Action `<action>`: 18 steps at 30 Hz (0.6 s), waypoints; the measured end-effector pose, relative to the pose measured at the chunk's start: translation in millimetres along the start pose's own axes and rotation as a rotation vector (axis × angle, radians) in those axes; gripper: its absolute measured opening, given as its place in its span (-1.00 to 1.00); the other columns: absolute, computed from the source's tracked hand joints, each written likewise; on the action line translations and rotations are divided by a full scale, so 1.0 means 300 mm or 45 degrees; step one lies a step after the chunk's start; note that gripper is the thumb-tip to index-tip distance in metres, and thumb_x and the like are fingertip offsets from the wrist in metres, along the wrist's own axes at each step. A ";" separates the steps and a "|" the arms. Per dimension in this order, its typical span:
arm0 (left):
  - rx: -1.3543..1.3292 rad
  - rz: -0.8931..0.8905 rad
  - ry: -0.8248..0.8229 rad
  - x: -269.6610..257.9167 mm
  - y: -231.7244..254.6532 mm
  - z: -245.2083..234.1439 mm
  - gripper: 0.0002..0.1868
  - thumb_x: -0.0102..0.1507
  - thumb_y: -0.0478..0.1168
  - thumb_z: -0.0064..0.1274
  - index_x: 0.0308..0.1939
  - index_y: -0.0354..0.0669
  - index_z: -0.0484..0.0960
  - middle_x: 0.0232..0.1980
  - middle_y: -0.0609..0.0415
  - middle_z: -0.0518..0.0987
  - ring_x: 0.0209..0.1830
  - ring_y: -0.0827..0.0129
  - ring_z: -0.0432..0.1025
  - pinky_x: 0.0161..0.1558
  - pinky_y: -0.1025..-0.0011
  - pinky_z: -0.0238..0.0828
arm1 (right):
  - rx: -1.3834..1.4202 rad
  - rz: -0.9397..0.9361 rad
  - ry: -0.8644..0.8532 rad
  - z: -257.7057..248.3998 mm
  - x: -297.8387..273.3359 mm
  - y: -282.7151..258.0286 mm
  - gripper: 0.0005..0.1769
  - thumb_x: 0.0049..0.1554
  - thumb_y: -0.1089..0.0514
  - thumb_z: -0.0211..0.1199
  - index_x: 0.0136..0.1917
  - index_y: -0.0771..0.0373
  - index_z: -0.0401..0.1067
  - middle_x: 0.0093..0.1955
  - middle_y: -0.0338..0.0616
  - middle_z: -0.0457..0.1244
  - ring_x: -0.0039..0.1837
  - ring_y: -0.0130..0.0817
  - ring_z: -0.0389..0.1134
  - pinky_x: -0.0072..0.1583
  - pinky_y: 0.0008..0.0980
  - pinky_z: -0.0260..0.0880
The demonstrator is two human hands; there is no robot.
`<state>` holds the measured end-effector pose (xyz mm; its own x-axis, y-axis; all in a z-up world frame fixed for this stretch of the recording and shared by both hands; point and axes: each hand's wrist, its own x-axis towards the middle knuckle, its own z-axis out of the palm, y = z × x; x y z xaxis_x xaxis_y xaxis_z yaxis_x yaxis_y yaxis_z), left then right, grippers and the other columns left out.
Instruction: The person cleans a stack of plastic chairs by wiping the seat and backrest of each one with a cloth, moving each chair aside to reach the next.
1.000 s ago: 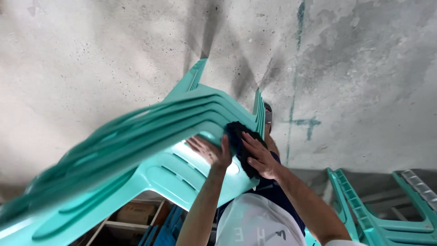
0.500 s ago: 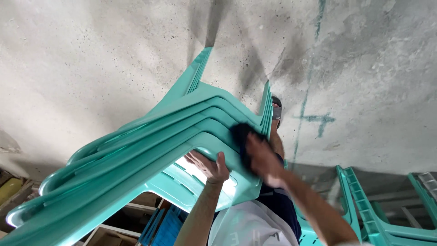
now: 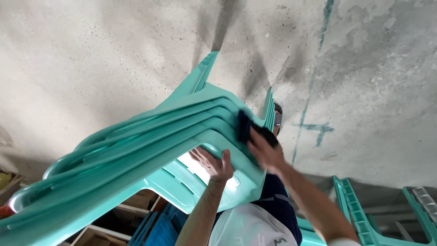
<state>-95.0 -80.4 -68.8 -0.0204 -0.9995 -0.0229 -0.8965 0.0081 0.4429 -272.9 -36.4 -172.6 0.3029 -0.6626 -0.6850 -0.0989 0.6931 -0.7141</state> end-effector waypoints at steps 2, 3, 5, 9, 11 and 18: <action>0.011 -0.040 -0.014 -0.004 -0.001 -0.002 0.06 0.36 0.21 -0.08 0.59 -0.52 -0.20 0.65 -0.52 -0.16 0.63 -0.41 -0.17 0.56 -0.28 -0.30 | -0.144 -0.360 -0.007 -0.015 -0.071 -0.076 -0.28 0.38 -0.16 -0.24 0.68 0.17 -0.19 0.73 0.10 -0.18 0.73 -0.03 -0.23 0.62 -0.18 -0.38; 0.006 0.015 0.012 -0.004 0.006 -0.010 0.03 0.38 0.19 -0.09 0.59 -0.53 -0.19 0.65 -0.53 -0.16 0.64 -0.43 -0.17 0.58 -0.28 -0.30 | -0.330 -0.170 -0.048 -0.023 -0.043 -0.100 -0.30 0.35 -0.12 -0.27 0.68 0.09 -0.18 0.73 -0.02 -0.15 0.73 -0.13 -0.20 0.65 -0.19 -0.38; 0.001 0.076 0.050 0.012 0.012 -0.008 0.01 0.40 0.17 -0.10 0.60 -0.54 -0.18 0.65 -0.55 -0.17 0.66 -0.46 -0.17 0.59 -0.28 -0.30 | -0.520 0.008 -0.088 -0.037 0.134 0.037 -0.30 0.32 -0.08 -0.30 0.69 0.01 -0.18 0.74 -0.15 -0.13 0.74 -0.23 -0.18 0.68 -0.20 -0.38; 0.011 0.070 0.074 0.011 0.009 0.002 0.01 0.38 0.18 -0.10 0.59 -0.54 -0.16 0.64 -0.57 -0.15 0.64 -0.46 -0.14 0.59 -0.27 -0.30 | -0.268 -0.011 -0.112 0.065 0.624 0.430 -0.30 0.34 0.04 -0.36 0.71 0.06 -0.30 0.76 -0.06 -0.47 0.74 -0.11 -0.47 0.60 -0.13 -0.45; 0.004 0.071 0.070 0.012 0.002 0.001 0.02 0.37 0.17 -0.10 0.58 -0.54 -0.16 0.63 -0.58 -0.15 0.63 -0.47 -0.15 0.58 -0.27 -0.32 | -0.424 -0.056 -0.117 0.085 0.654 0.455 -0.39 0.41 0.06 -0.39 0.69 0.04 -0.24 0.75 -0.12 -0.46 0.74 -0.13 -0.48 0.60 -0.20 -0.40; -0.036 0.064 0.053 0.002 0.010 -0.006 0.01 0.37 0.17 -0.08 0.58 -0.55 -0.14 0.61 -0.60 -0.09 0.60 -0.48 -0.09 0.55 -0.26 -0.25 | 0.330 0.051 -0.202 -0.023 0.031 -0.032 -0.28 0.33 0.00 -0.09 0.69 0.06 -0.13 0.78 -0.22 -0.33 0.76 -0.22 -0.36 0.64 -0.15 -0.39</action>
<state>-97.0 -80.9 -65.7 -0.0460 -0.9983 0.0369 -0.8819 0.0579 0.4679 -275.7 -51.2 -173.1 0.4496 -0.5946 -0.6665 0.1253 0.7808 -0.6121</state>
